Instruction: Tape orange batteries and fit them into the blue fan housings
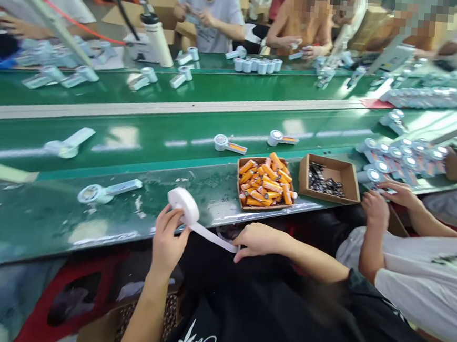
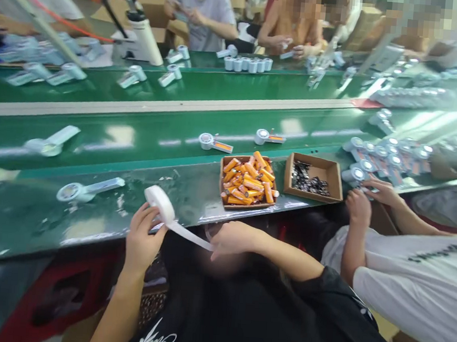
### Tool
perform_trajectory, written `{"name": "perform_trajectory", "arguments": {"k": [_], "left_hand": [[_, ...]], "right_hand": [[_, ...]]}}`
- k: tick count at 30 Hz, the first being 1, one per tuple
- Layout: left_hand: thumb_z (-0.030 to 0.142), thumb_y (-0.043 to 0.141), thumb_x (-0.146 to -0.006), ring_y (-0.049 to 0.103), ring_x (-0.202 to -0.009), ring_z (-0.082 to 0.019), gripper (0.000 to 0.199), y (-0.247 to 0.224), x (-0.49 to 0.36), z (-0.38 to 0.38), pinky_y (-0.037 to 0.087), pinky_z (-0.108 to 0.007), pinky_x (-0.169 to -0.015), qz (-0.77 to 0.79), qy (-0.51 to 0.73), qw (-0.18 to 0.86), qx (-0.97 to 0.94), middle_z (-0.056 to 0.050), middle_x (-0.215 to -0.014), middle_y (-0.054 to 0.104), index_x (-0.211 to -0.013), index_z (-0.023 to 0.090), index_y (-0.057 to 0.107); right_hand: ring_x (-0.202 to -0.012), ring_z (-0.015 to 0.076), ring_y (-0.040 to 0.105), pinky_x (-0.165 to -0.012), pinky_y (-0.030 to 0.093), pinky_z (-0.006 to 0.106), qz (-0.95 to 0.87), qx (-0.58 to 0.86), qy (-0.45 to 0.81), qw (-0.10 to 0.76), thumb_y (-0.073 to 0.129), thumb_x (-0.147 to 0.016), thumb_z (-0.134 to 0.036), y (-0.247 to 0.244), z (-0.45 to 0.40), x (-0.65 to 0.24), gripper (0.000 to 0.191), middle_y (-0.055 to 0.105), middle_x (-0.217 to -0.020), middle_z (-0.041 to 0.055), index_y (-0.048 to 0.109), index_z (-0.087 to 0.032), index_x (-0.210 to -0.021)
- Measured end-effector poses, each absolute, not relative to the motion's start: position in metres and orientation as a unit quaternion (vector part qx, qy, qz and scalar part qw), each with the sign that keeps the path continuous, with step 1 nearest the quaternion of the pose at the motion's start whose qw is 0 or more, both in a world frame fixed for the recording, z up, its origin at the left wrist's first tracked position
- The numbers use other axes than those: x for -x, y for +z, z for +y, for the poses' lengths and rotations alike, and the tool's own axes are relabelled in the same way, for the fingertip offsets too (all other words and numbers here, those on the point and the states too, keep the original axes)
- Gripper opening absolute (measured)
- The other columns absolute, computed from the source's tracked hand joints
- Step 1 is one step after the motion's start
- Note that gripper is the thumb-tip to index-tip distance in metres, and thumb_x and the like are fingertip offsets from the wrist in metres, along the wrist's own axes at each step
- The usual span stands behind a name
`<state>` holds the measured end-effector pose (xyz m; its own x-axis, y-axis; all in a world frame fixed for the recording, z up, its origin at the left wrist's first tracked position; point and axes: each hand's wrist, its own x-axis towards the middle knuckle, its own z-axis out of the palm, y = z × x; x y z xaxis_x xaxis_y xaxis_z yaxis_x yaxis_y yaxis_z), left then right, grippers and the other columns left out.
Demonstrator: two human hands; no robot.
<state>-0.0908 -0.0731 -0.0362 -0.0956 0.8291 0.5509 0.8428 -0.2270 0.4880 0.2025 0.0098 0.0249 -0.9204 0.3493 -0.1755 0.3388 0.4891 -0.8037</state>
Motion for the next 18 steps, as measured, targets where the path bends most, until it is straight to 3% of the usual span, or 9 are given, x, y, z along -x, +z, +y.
{"name": "perform_trajectory", "arguments": {"k": [3,6,10,13,18], "left_hand": [[0.021,0.070,-0.093,0.052,-0.141,-0.038,0.037,-0.053,0.095,-0.077,0.057,-0.056,-0.104,-0.638,-0.403,0.016,0.656,-0.014,-0.121,0.067,-0.129,0.021,0.064],[0.022,0.073,-0.091,0.052,-0.139,-0.039,0.040,-0.056,0.089,-0.076,0.049,-0.062,-0.112,-0.634,-0.400,0.030,0.661,-0.015,-0.121,0.068,-0.130,0.021,0.063],[0.016,0.071,-0.091,0.052,-0.139,-0.040,0.041,-0.045,0.072,-0.063,0.049,-0.063,-0.111,-0.601,-0.385,0.043,0.699,-0.015,-0.121,0.068,-0.131,0.021,0.061],[0.011,0.069,-0.090,0.049,-0.140,-0.040,0.043,-0.032,0.060,-0.053,0.047,-0.063,-0.112,-0.572,-0.377,0.047,0.727,-0.015,-0.120,0.068,-0.132,0.020,0.061],[0.009,0.072,-0.088,0.051,-0.135,-0.039,0.043,-0.013,0.042,-0.050,0.049,-0.062,-0.109,-0.522,-0.357,0.035,0.774,-0.013,-0.118,0.069,-0.128,0.022,0.063]], "right_hand": [[-0.069,0.0156,0.068,-0.067,0.048,0.025,-0.833,0.347,0.411,0.126,0.067,-0.099,-0.045,0.034,0.022,-0.248,0.028,0.077,-0.082,0.0023,0.077,-0.021,-0.090],[-0.076,0.0206,0.069,-0.073,0.052,0.030,-0.758,0.549,0.250,0.246,0.066,-0.099,-0.044,0.036,0.037,-0.292,0.026,0.076,-0.086,0.0055,0.074,-0.019,-0.101],[-0.109,0.0348,0.067,-0.099,0.051,0.051,-0.757,0.611,0.111,0.204,0.076,-0.090,-0.036,0.017,0.056,-0.321,0.055,0.077,-0.112,0.0135,0.061,-0.018,-0.139],[-0.109,0.0331,0.067,-0.101,0.051,0.053,-0.718,0.626,0.160,0.258,0.073,-0.091,-0.035,0.003,0.060,-0.323,0.050,0.077,-0.107,0.0107,0.063,-0.022,-0.138],[-0.103,0.0221,0.071,-0.092,0.059,0.040,-0.499,0.514,0.383,0.582,0.079,-0.085,-0.041,0.016,0.052,-0.309,0.053,0.074,-0.116,0.0049,0.059,-0.029,-0.132]]}}
